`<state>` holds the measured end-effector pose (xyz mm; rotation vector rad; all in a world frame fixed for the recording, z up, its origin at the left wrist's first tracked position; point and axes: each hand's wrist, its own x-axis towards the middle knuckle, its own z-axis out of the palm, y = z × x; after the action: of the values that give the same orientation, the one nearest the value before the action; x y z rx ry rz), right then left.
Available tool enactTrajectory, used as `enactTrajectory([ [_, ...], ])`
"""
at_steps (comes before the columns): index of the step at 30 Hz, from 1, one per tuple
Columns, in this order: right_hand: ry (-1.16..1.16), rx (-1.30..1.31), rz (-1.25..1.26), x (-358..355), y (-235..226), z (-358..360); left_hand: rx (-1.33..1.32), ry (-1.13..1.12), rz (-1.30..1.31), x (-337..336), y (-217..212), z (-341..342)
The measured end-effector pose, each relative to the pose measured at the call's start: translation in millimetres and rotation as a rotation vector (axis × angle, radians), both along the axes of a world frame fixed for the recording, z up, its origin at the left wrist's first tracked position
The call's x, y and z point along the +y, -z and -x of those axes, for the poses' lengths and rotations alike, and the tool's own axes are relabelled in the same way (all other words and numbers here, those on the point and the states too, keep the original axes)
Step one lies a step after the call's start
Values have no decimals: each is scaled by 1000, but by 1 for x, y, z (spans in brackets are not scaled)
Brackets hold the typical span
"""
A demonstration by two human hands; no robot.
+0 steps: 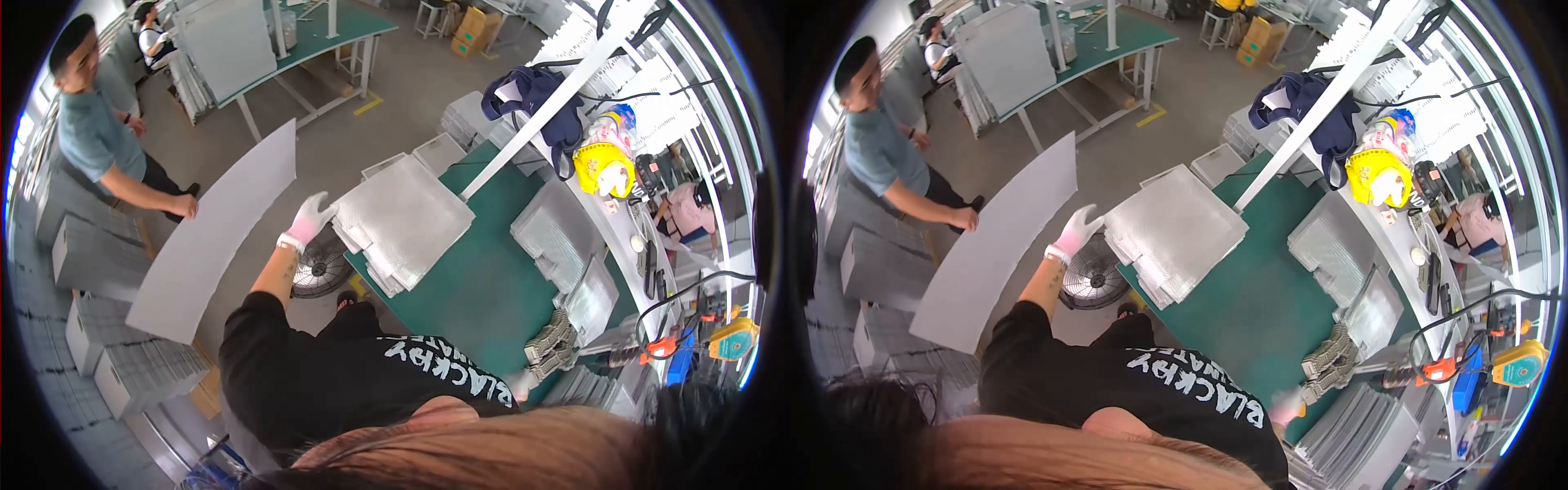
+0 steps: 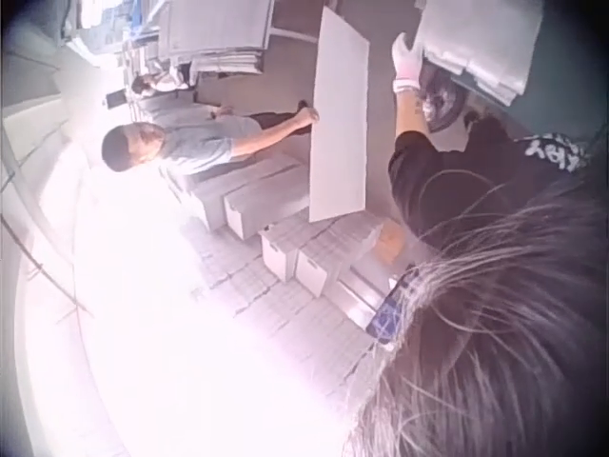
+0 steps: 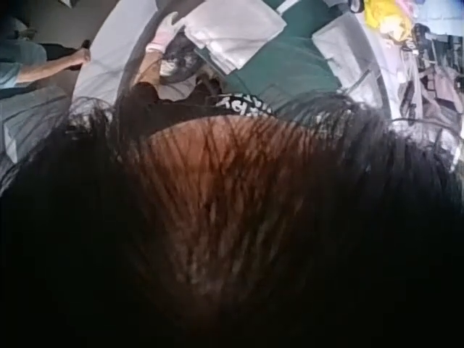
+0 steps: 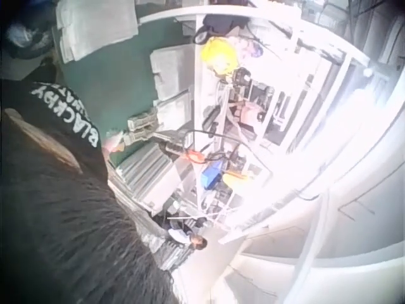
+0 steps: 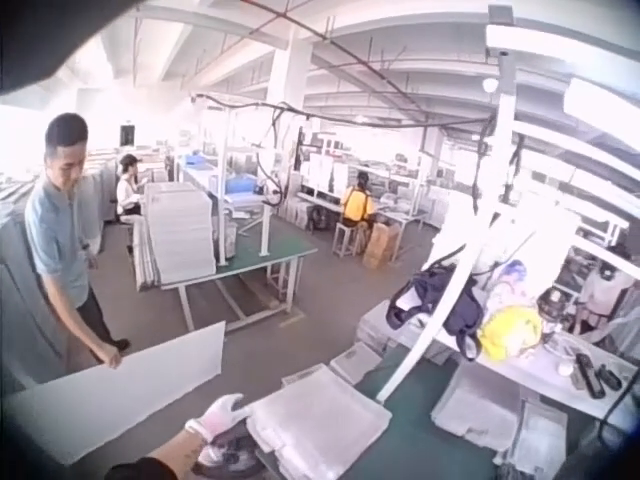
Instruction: Assembling metal frames onto mesh filter screens, using a mallet for fitting, and stacking finished units.
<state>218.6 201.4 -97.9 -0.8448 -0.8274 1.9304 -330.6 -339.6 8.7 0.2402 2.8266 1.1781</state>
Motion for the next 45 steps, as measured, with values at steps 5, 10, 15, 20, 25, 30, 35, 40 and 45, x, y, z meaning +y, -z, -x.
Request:
enactTrajectory([
  [5,-869,-558,32,-119,29,190,-69,206,203,39,40,122],
  [10,-740,-854,124,-172,-46,348,-712,421,5,64,77,153],
  [15,-772,-481,293,-198,-18,402,-1092,457,-476,62,82,124],
  [20,-725,-338,327,-209,-6,411,-1041,472,-354,73,67,127],
  [25,-557,-790,69,-224,7,423,-1082,497,-350,66,88,120],
  [30,-517,-751,38,-210,11,419,-1193,379,-481,69,83,118],
  [35,-689,-683,247,-202,-21,416,-989,473,-81,60,111,124],
  [40,-765,-675,224,-195,-28,410,-1195,318,-444,53,130,96],
  [45,-869,-705,257,-197,-38,391,-1228,329,-541,31,132,55],
])
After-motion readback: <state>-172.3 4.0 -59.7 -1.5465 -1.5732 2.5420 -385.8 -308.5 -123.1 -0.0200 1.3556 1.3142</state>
